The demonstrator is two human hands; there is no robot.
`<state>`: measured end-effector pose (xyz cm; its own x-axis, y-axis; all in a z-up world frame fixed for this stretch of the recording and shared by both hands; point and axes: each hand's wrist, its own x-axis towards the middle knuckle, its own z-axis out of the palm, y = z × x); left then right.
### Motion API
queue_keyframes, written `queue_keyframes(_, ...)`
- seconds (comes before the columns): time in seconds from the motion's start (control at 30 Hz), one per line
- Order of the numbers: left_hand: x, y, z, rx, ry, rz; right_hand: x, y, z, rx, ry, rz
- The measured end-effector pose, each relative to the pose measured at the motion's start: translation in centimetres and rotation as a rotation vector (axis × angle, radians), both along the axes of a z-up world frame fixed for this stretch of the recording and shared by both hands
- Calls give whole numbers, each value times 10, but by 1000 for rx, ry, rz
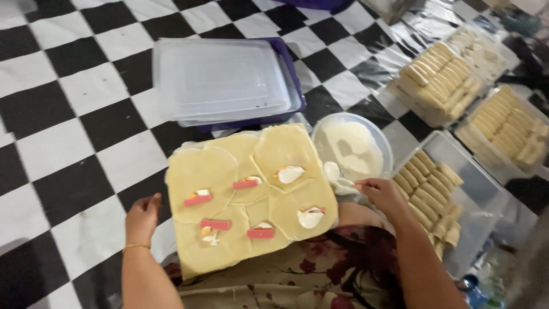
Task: The person is preparing rolled food items by spreading a white filling onto dough sheets and rolling them into cylinders.
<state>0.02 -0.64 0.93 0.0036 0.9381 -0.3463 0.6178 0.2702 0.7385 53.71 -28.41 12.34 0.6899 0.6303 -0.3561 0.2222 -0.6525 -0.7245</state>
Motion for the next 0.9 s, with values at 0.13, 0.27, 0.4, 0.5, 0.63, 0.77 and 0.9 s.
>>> queue_keyframes(0.13,1,7,-16,27,-28,34,-66,35,22,20,-109,115)
queue_keyframes(0.27,4,6,2,-6,1,17,-143,78,34,381,-374,404)
queue_keyframes(0.4,5,4,7,-34,4,24,-167,92,19,295,-839,654)
queue_keyframes(0.5,5,2,11,-55,8,34,-128,88,24,420,-826,565)
queue_keyframes(0.63,0,5,-4,-38,-35,15,-56,81,37,336,-1122,348)
queue_keyframes(0.77,-4,11,-30,-15,-35,-14,30,68,-24,-490,-793,207)
queue_keyframes(0.9,-5,9,-22,-19,-2,-4,60,50,-62,-715,-616,443)
